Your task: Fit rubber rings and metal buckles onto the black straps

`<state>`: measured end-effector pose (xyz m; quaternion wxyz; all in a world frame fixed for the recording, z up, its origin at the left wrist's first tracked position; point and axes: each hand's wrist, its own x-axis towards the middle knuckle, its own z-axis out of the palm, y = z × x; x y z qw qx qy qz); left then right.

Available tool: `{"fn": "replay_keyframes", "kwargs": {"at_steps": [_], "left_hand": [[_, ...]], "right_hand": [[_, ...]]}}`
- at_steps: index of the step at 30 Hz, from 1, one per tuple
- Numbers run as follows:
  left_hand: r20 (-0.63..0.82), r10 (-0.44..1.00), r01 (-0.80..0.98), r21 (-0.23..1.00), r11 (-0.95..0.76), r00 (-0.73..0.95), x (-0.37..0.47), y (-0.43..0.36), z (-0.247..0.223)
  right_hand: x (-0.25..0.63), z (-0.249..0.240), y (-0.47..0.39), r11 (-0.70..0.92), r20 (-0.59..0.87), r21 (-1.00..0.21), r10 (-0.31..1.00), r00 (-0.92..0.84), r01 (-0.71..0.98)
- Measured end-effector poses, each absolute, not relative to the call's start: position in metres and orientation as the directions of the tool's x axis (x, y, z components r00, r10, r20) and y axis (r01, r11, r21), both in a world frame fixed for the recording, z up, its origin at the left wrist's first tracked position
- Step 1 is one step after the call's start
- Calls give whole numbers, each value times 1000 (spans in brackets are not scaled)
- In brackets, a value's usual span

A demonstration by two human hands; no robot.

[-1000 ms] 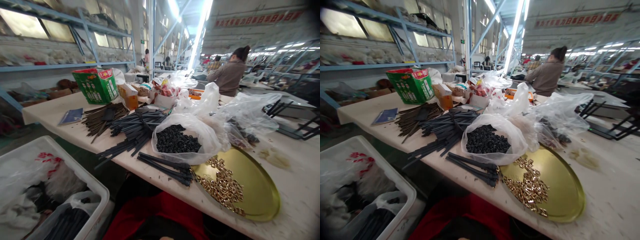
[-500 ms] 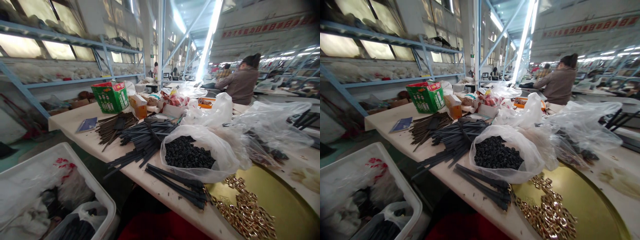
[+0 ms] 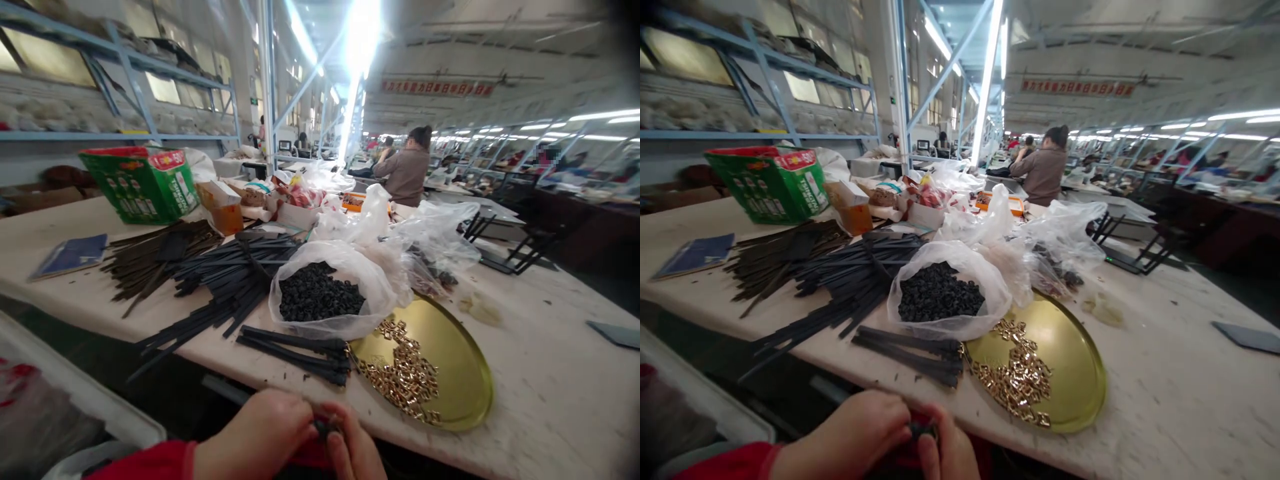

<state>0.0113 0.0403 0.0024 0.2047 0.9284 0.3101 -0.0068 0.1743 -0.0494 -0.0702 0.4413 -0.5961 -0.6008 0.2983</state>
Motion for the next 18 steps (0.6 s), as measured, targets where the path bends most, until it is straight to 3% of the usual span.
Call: {"fn": "replay_keyframes", "kwargs": {"at_steps": [2,6,12,18], "left_hand": [[19,554,540,201,-817,832,21,67,8],[219,494,504,12,-863,841,34,111,-16],[465,442,509,-23,-860,768,35,133,-59],[528,387,483,-50,-874,756,29,132,-67]], "right_hand": [[213,-56,-30,141,233,-801,969,85,582],[310,-40,16,-69,231,-538,946,226,840],[384,-49,82,28,224,-538,968,110,843],[371,-43,94,271,241,-588,958,-154,762]]}}
